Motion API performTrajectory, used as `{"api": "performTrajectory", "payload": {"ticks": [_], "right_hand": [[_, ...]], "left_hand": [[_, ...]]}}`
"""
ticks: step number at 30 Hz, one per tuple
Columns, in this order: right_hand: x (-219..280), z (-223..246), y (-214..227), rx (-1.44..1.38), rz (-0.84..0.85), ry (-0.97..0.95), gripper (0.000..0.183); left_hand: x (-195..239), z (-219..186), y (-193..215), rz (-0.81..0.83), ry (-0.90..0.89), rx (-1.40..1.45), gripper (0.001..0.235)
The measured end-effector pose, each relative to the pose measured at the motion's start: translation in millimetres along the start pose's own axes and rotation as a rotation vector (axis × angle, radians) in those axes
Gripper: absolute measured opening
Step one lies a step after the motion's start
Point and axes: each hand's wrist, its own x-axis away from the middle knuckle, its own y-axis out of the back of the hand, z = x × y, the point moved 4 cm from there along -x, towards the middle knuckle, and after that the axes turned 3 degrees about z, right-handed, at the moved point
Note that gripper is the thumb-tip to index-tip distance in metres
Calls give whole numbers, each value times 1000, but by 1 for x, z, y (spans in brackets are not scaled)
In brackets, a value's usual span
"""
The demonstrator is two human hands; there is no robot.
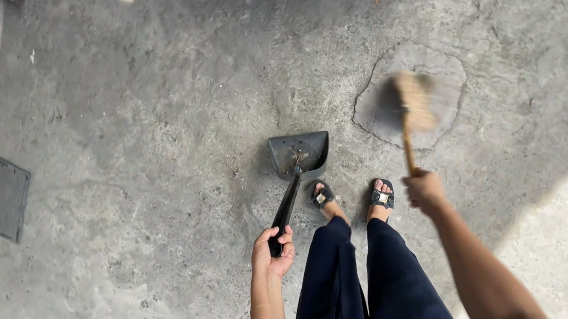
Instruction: The person sweeps a concrete floor area using a broom and dustpan. They gather debris into the dustpan while moving around a parked motorcycle and a storefront entrance.
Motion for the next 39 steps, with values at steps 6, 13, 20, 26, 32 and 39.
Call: {"api": "performTrajectory", "payload": {"ticks": [6, 13, 20, 26, 32, 39], "right_hand": [[101, 87, -38, 203, 183, -9, 56], [60, 84, 93, 118, -162, 53, 52], [-82, 110, 121, -105, -373, -34, 42], [-57, 116, -105, 115, 80, -29, 22], [25, 180, -84, 204, 146, -33, 44], [-29, 284, -19, 293, -207, -18, 46]], "left_hand": [[-3, 4, -50, -82, -87, -192, 26], [-56, -28, -85, -17, -51, -303, 23], [-49, -70, -125, -29, -81, -274, 22], [-60, -82, -129, -62, -100, -338, 21], [-53, -97, -132, -51, -102, -309, 14], [-50, -118, -115, -78, -136, -164, 16]]}}
